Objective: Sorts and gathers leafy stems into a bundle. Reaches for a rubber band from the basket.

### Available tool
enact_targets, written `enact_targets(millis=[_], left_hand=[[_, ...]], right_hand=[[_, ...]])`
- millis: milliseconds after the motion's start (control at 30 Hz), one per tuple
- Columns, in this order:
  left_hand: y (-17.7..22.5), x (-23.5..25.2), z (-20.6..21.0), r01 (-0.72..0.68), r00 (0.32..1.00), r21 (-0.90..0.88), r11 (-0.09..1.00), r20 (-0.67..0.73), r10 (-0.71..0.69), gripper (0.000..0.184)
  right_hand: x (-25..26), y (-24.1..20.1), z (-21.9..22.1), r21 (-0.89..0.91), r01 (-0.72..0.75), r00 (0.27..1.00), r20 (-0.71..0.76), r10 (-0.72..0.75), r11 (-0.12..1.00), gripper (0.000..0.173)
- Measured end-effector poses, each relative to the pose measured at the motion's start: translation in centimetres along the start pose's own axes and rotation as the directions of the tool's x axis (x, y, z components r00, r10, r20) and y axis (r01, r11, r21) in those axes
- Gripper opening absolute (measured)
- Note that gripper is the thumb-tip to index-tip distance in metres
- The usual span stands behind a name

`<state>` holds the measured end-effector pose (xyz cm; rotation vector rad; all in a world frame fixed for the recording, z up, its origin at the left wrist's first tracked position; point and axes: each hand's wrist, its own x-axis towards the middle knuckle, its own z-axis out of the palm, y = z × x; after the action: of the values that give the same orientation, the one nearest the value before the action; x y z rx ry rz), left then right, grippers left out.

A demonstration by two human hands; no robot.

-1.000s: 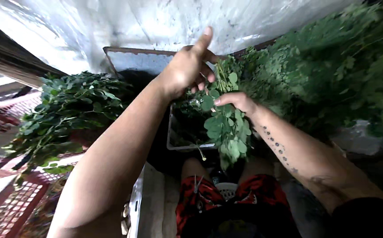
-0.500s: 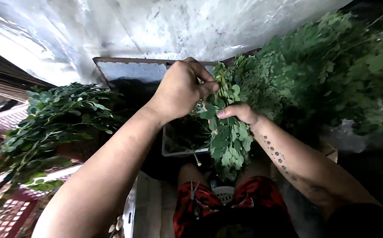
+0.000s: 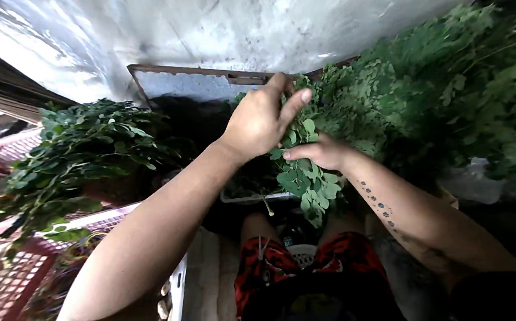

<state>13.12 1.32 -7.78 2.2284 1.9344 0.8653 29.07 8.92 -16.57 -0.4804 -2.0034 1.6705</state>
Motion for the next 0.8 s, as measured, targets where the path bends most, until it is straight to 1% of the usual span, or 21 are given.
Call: enact_targets(millis=[67, 133, 233, 267, 300, 333, 367, 400, 433, 467, 500, 533, 567, 633, 667, 700, 733, 767, 800], left_hand=[[-0.3, 0.3, 0.8, -0.059, 0.997, 0.145, 0.988, -0.035, 0.064, 0.042], [-0.8, 0.6, 1.2, -0.089, 0.992, 0.214, 0.973, -0.068, 0.106, 0.043], [-0.7, 1.2, 0.5, -0.072, 0.996, 0.275, 0.959, -0.036, 0.085, 0.042], [-0.4, 1.4, -0.2, -0.078, 0.996, 0.288, 0.954, -0.028, 0.090, 0.042], [-0.3, 1.5, -0.8, -0.096, 0.994, 0.289, 0.953, -0.031, 0.109, 0.042], [-0.2, 1.6, -1.4, -0.117, 0.990, 0.280, 0.953, -0.040, 0.133, 0.041], [-0.2, 1.8, -2.0, -0.148, 0.984, 0.276, 0.950, -0.054, 0.169, 0.040], [-0.3, 1.9, -2.3, -0.193, 0.974, 0.267, 0.944, -0.063, 0.216, 0.038], [-0.2, 1.9, -2.4, -0.232, 0.964, 0.250, 0.940, -0.069, 0.256, 0.036], [0.1, 2.0, -2.7, -0.261, 0.955, 0.233, 0.937, -0.078, 0.285, 0.033], [0.5, 2.1, -3.0, -0.272, 0.949, 0.216, 0.938, -0.104, 0.299, 0.029], [1.0, 2.4, -3.3, -0.270, 0.944, 0.206, 0.941, -0.138, 0.301, 0.025], [1.5, 2.6, -3.5, -0.240, 0.950, 0.210, 0.948, -0.150, 0.274, 0.022], [1.5, 2.7, -3.5, -0.161, 0.971, 0.228, 0.960, -0.138, 0.195, 0.023], [1.3, 2.6, -3.5, -0.131, 0.982, 0.234, 0.964, -0.105, 0.159, 0.024], [1.2, 2.4, -3.7, -0.090, 0.994, 0.225, 0.970, -0.035, 0.100, 0.026], [1.2, 2.2, -4.1, -0.018, 0.997, 0.206, 0.978, 0.080, 0.002, 0.029], [1.1, 2.2, -4.3, 0.075, 0.970, 0.185, 0.980, 0.215, -0.115, 0.033], [1.0, 2.3, -4.4, 0.171, 0.907, 0.165, 0.971, 0.358, -0.221, 0.033]], right_hand=[[0.2, -0.2, 0.5, -0.027, -0.016, 1.000, -0.010, 0.016, 1.000, 0.035], [0.3, -0.2, 0.7, -0.028, 0.016, 1.000, 0.023, -0.016, 0.999, 0.035], [-0.1, -1.2, -0.5, -0.072, 0.041, 0.995, 0.092, -0.034, 0.997, 0.047], [-0.3, -2.0, -1.6, -0.109, 0.051, 0.994, 0.105, -0.040, 0.993, 0.056], [-0.3, -2.8, -2.9, -0.148, 0.088, 0.991, 0.109, -0.072, 0.985, 0.066], [0.3, -3.4, -4.4, -0.173, 0.164, 0.983, 0.108, -0.147, 0.971, 0.072], [1.2, -4.0, -5.7, -0.147, 0.260, 0.962, 0.119, -0.244, 0.954, 0.072], [2.0, -4.7, -6.3, -0.095, 0.342, 0.934, 0.139, -0.328, 0.935, 0.068], [2.6, -5.2, -5.8, -0.048, 0.391, 0.909, 0.176, -0.378, 0.919, 0.057], [2.9, -5.5, -4.7, -0.006, 0.397, 0.895, 0.222, -0.386, 0.918, 0.048], [3.0, -5.6, -3.6, 0.019, 0.367, 0.899, 0.248, -0.360, 0.930, 0.049], [3.0, -5.6, -2.7, 0.046, 0.324, 0.914, 0.242, -0.325, 0.945, 0.051], [2.9, -5.4, -2.1, 0.067, 0.295, 0.932, 0.202, -0.302, 0.953, 0.048], [3.1, -4.7, -1.9, 0.077, 0.278, 0.953, 0.106, -0.285, 0.957, 0.041], [3.3, -4.4, -2.2, 0.018, 0.266, 0.962, 0.063, -0.267, 0.964, 0.040], [3.5, -4.1, -2.8, -0.106, 0.246, 0.969, 0.044, -0.242, 0.964, 0.045], [3.6, -3.9, -3.5, -0.284, 0.215, 0.976, 0.054, -0.209, 0.934, 0.052], [3.8, -3.9, -4.2, -0.486, 0.191, 0.982, 0.088, -0.169, 0.853, 0.055], [3.9, -4.1, -4.7, -0.654, 0.179, 0.983, 0.141, -0.113, 0.735, 0.056]])
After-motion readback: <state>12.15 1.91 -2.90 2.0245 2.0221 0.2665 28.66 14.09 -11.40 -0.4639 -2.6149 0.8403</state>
